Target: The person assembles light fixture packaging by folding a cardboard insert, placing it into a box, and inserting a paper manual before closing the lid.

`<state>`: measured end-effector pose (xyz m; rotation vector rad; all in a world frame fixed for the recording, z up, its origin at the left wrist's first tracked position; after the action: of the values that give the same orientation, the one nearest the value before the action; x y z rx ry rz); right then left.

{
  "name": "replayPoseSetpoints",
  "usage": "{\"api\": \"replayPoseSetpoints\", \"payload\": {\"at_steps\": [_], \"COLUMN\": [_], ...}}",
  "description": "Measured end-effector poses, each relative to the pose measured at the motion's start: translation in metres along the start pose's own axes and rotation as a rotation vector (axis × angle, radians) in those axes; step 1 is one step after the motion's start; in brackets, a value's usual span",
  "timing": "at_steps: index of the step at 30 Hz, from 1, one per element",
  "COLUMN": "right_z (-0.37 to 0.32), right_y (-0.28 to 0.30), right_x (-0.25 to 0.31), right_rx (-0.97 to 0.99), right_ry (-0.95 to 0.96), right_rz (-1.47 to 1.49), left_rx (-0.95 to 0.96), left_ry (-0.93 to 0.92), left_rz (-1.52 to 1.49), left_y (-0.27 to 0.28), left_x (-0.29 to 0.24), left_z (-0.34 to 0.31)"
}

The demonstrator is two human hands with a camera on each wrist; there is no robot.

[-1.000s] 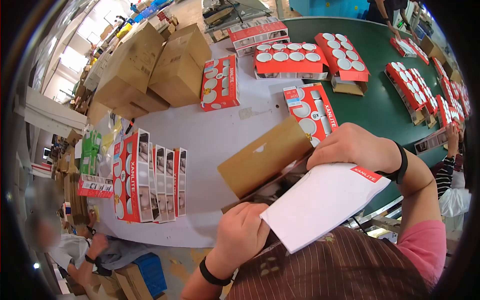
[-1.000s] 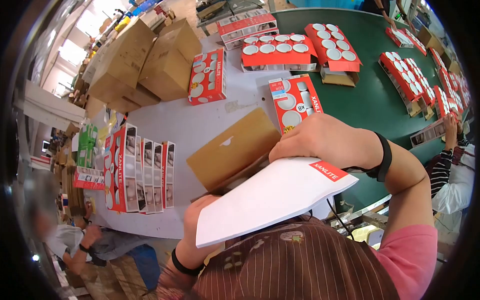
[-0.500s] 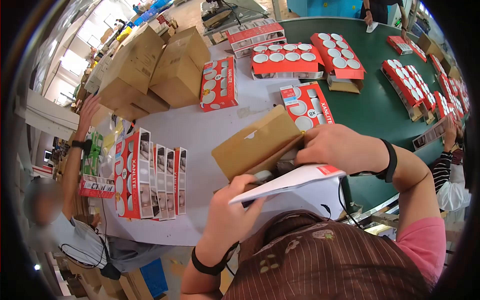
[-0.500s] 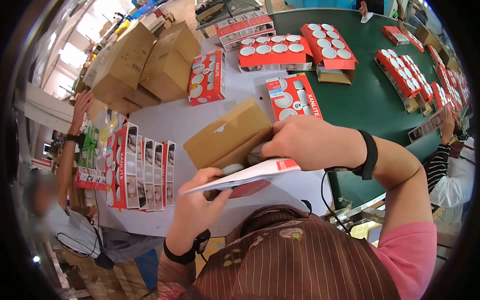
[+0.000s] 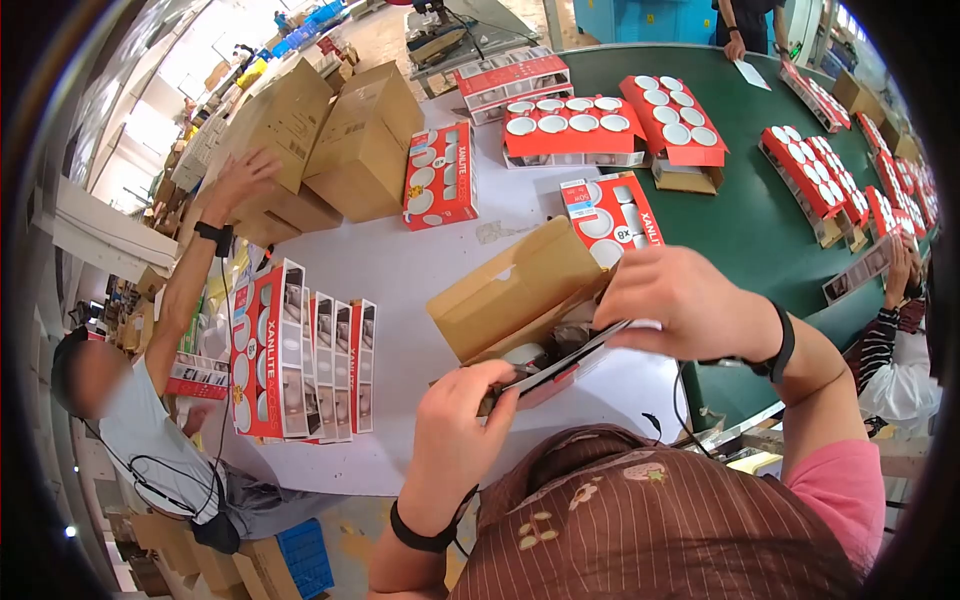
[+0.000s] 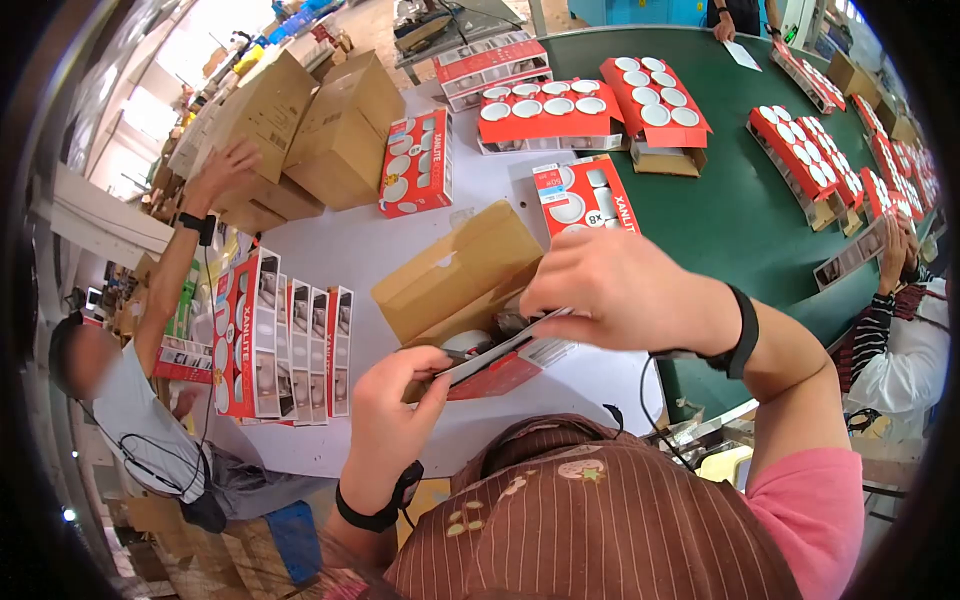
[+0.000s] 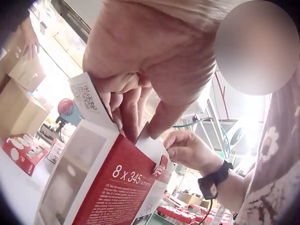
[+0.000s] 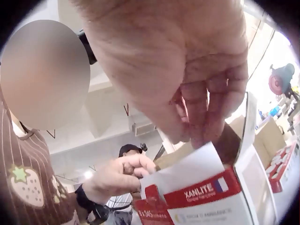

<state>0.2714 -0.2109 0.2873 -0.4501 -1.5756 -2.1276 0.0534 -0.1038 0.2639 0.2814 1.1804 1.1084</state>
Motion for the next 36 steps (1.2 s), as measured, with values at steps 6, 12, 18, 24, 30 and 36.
{"api": "replayPoseSetpoints", "payload": {"at_steps": [6, 12, 18, 24, 30, 36], "right_z": [-0.007, -0.005, -0.012, -0.009, 0.014, 0.008], "right_y": [-0.020, -0.016, -0.021, 0.010, -0.009, -0.024], "right_x": [-0.002, 0.001, 0.005, -0.009, -0.026, -0.035], "right_rx": [0.053, 0.176, 0.172, -0.295, 0.133, 0.119], "right_ry": [0.041, -0.007, 0.031, -0.084, -0.623, -0.696], "right_rz": [-0.191, -0.271, -0.297, -0.104, 0.113, 0.134], "left_rx": [0.026, 0.119, 0.006, -0.314, -0.337, -0.459], "left_ry": [-0.122, -0.113, -0.173, 0.158, 0.314, 0.300], "left_rz": [0.279, 0.338, 0.272, 0.312, -1.214, -1.697], "left_y": [-0.010, -0.010, -0.002, 0.009, -0.037, -0.049], "left_x": [-0.009, -0.013, -0.010, 0.022, 0.048, 0.064], "left_z": [0.003, 0.004, -0.006, -0.049, -0.044, -0.065]}}
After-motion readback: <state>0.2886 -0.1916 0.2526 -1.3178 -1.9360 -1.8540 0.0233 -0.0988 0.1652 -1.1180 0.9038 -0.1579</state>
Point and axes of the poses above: each hand's wrist, its own z-axis towards the middle knuckle, its own y-axis out of the back of the hand, x = y × z, the point moved 3 cm from there along z, towards the middle knuckle, and after that the axes turned 12 degrees about -y, right-handed, at the moved point
